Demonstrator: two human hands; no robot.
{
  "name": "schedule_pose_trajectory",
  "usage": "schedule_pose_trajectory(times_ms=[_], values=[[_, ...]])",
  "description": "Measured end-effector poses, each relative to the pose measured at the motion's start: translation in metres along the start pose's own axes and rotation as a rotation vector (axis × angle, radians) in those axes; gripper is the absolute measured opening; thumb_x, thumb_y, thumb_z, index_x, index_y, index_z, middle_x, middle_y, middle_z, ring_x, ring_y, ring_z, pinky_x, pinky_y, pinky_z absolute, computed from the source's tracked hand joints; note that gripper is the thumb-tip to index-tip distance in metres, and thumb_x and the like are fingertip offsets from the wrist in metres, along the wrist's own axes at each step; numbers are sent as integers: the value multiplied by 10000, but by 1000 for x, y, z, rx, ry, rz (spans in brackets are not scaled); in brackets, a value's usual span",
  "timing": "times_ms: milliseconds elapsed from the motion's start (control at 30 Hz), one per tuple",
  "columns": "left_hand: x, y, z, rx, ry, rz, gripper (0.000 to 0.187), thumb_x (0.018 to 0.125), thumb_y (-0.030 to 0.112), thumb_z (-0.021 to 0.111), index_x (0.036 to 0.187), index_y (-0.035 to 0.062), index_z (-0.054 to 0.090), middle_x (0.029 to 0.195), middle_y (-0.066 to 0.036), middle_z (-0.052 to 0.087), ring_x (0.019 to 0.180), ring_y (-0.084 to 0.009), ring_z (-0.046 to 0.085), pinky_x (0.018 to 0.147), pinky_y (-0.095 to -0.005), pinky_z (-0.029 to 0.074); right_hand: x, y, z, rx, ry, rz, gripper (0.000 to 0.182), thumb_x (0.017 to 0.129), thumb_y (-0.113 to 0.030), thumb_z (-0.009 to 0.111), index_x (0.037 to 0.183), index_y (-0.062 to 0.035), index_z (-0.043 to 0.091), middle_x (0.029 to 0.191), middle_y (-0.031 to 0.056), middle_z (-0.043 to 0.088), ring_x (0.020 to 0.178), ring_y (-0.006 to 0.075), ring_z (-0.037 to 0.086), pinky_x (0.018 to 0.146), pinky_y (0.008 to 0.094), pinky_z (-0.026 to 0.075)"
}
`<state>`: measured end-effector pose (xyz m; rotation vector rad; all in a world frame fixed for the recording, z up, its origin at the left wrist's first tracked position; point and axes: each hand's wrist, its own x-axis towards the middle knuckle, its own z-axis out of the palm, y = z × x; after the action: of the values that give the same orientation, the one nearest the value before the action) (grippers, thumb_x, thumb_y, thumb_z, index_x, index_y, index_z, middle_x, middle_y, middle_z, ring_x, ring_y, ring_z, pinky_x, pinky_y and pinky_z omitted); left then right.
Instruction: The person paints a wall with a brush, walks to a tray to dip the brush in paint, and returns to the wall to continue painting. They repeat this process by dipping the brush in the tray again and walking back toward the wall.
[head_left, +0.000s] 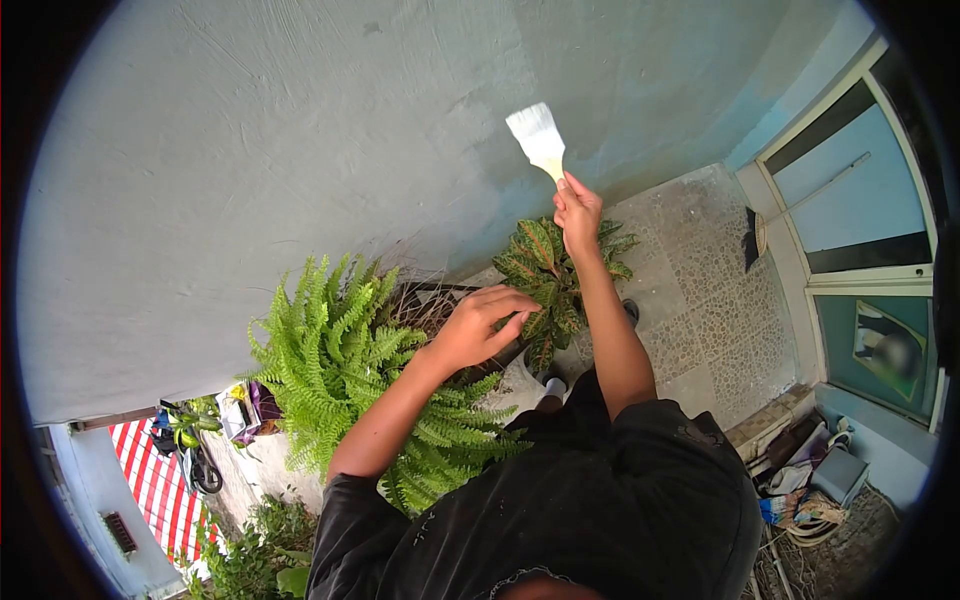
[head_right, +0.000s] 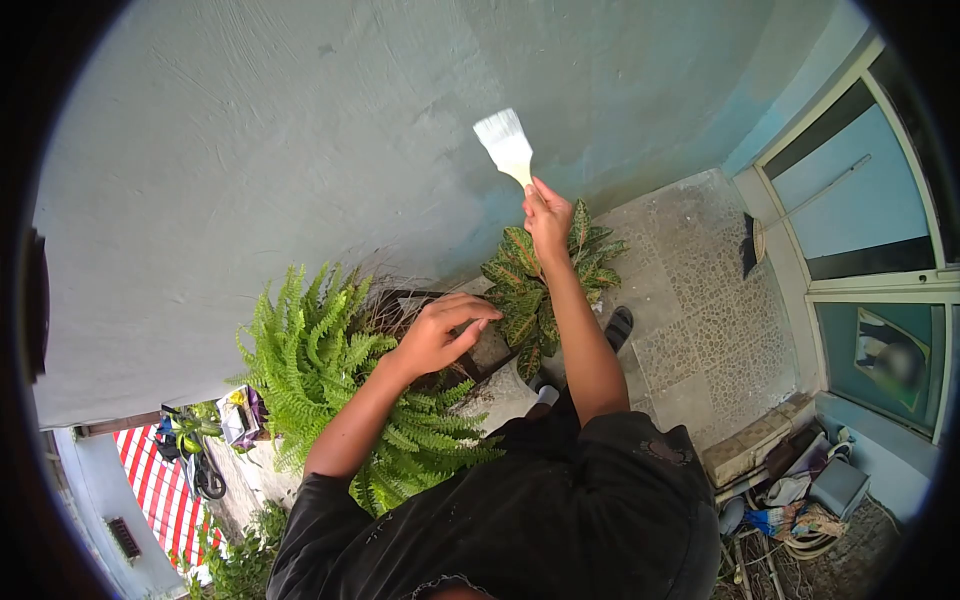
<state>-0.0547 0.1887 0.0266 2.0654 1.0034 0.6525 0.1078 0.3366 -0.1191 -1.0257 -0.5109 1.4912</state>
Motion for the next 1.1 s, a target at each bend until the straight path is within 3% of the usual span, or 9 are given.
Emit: schedule_pose_trajectory(times_ms=[33,167,233,333,400,467,700,867,1100], values=[[-1,1,1,-3,3,-6,170,875,26,584,1011,-14,677,978,-145,691,914,-325,657,844,-404,515,-5,-1,3,98,-94,-93,415,974,-115,582,1359,24,517,677,-27,462,528,36,345,424,213,274],[-1,4,3,1,-4,-2,170,874,25,584,1012,-14,674,985,-144,692,918,-325,658,847,-405,515,22,40,5,54,-178,-26,415,962,-146,612,1345,-1,546,707,-26,487,545,43,365,432,213,272],[0,6,3,0,-6,2,171,873,25,584,1014,-14,673,987,-145,692,918,-325,658,847,-404,514,38,82,-14,-53,-99,105,445,985,-139,574,1393,12,482,681,-22,455,528,41,324,431,216,266],[-7,12,4,10,15,15,176,872,31,587,1020,-15,670,987,-147,692,921,-325,660,854,-405,514,39,137,-56,-218,108,283,454,972,-170,599,1396,-37,502,683,-27,460,533,60,347,425,255,291],[-11,14,0,-1,19,4,180,874,40,588,1027,-10,670,1002,-150,690,931,-323,660,862,-407,513,41,175,-90,-433,197,273,443,968,-171,603,1378,-27,517,679,-28,464,529,69,356,426,266,293],[-20,23,-9,16,40,1,182,875,43,588,1030,-8,669,1011,-151,689,940,-323,659,866,-409,512,19,164,-102,-263,221,360,424,970,-166,596,1362,-17,525,679,-26,464,532,77,360,423,274,294],[-83,45,-27,72,80,-17,186,880,61,597,1039,-3,668,1035,-147,687,961,-325,653,867,-415,509,-72,118,-136,-182,89,354,426,968,-175,583,1357,-22,497,613,-38,432,453,64,328,400,256,285],[-118,63,-30,56,84,36,191,875,74,612,1041,1,674,1038,-144,687,934,-321,651,845,-412,504,-129,89,-145,-87,168,342,466,981,-186,572,1396,-8,456,639,-37,435,479,57,337,415,240,304],[-146,79,-34,41,132,76,190,868,63,619,1040,-4,668,1039,-149,688,940,-322,654,839,-412,500,-159,37,-103,52,105,206,418,977,-175,575,1339,1,461,645,-23,454,471,49,339,427,237,299]])
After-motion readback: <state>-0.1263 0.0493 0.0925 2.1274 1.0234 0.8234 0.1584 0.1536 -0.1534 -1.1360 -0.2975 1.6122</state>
